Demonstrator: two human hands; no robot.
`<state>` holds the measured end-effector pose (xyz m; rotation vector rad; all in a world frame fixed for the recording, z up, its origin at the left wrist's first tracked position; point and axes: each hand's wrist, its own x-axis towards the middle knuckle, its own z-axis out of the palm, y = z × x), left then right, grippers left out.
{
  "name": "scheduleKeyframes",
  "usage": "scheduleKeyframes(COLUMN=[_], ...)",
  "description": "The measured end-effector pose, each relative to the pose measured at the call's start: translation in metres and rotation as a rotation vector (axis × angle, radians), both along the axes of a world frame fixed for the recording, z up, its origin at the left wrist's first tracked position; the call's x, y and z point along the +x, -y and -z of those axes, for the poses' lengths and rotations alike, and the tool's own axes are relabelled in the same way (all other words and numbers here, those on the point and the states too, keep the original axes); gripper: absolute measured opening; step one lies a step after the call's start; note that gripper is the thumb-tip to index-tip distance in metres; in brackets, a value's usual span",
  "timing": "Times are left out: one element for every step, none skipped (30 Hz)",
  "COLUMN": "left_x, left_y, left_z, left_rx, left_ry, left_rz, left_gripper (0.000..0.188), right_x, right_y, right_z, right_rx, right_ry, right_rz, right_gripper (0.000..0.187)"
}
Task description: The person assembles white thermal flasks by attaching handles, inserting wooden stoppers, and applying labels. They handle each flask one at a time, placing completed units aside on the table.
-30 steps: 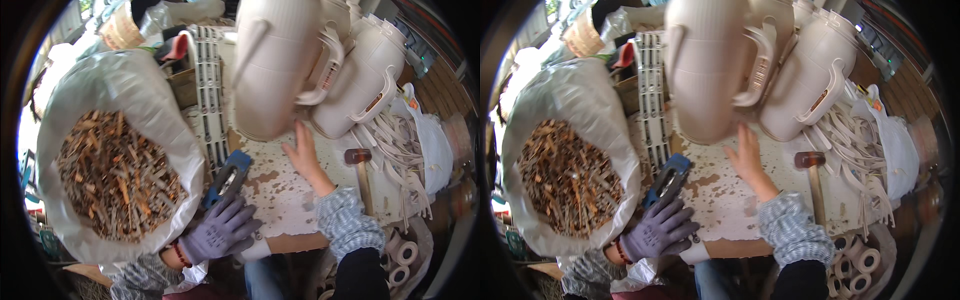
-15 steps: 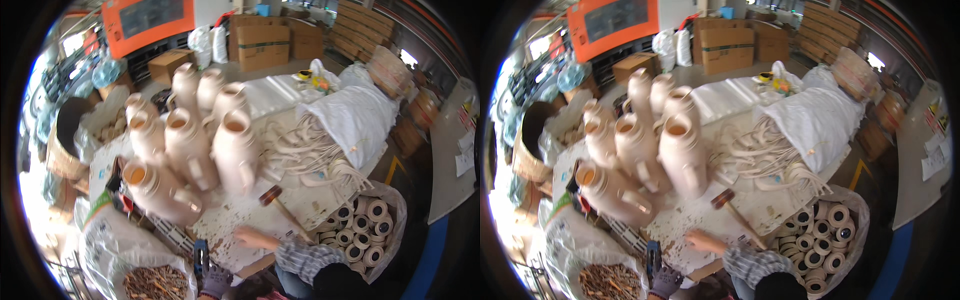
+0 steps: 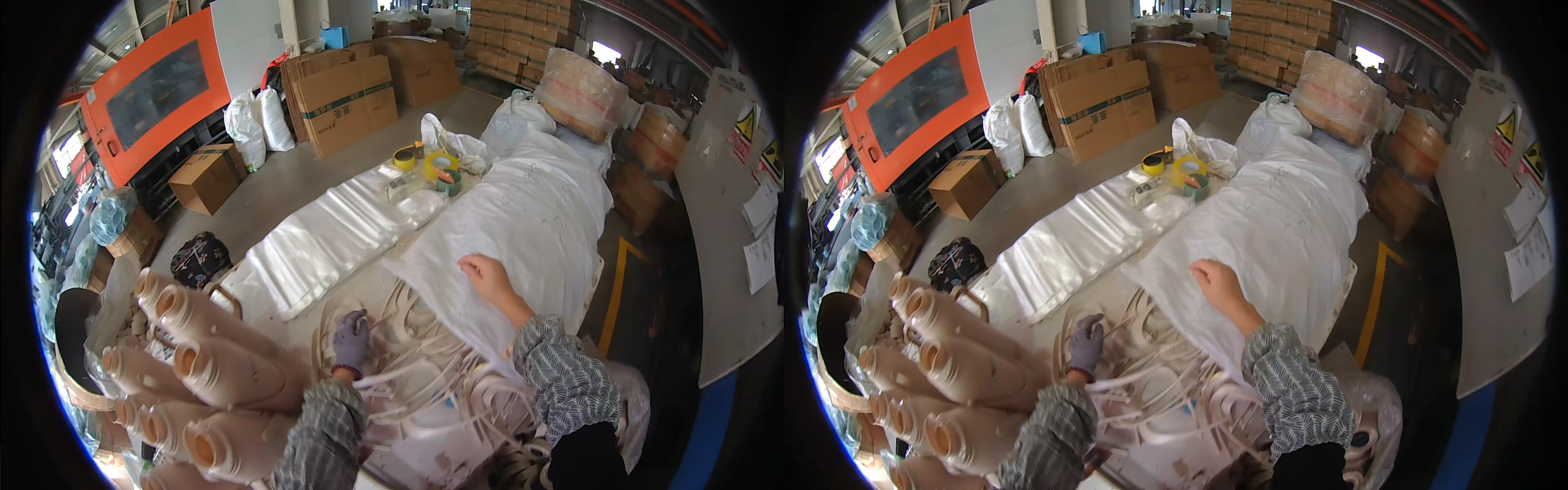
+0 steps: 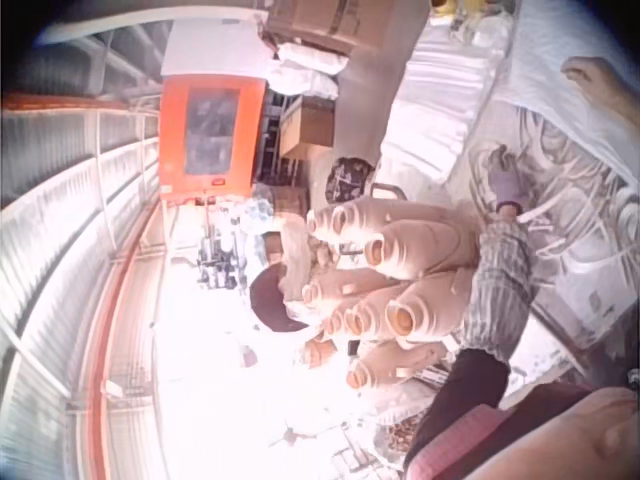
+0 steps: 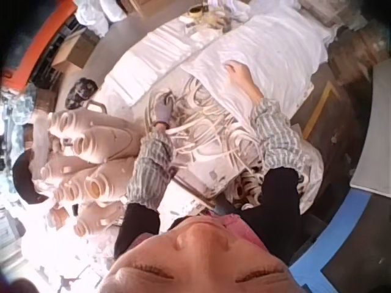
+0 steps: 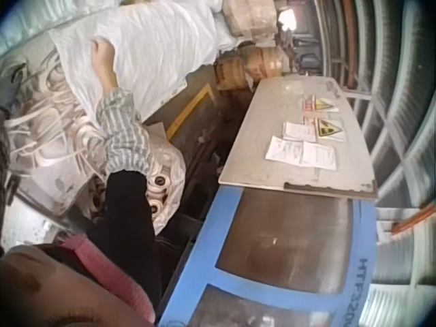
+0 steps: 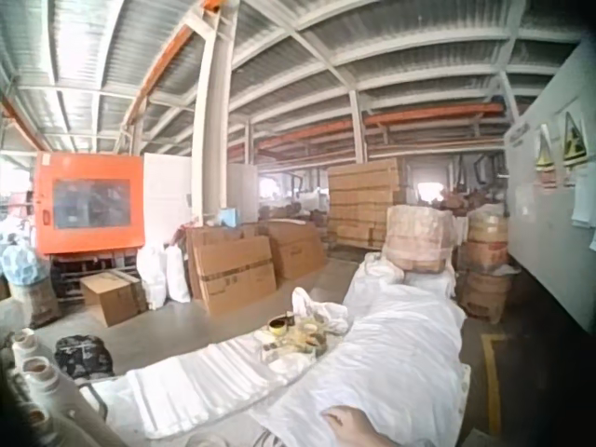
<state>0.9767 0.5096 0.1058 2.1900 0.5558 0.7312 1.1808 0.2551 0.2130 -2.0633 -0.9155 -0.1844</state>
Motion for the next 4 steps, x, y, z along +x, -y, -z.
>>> scheduleKeyframes(left_x=[0.036,0.064,0.098,0.114], left_y=[-0.019,-0.049,-0.050,-0.068], left_z=[0.010,0.040,0.040,0.061], left_rx=[0.021,-0.158,0.011,0.247], left_ry=[-0.118,-0.283,-0.479,-0.601], left_rz=[-0.017,-0.011,0.038,0.022], left_gripper=[0.026,0.027,0.026,0.031], right_x=[0.041,0.077,0.117,0.143], right_y=[0.001,-0.008,0.001,-0.009], right_z=[0.001,0.002,0.006,0.005], right_rx=[-0.039,-0.071,-0.129,-0.150], right_ry=[0.072,0.140,0.207,0.176], right_rz=[0.038,0.051,0.105,0.121], right_gripper=[0.015,0.015,0.015,0.015])
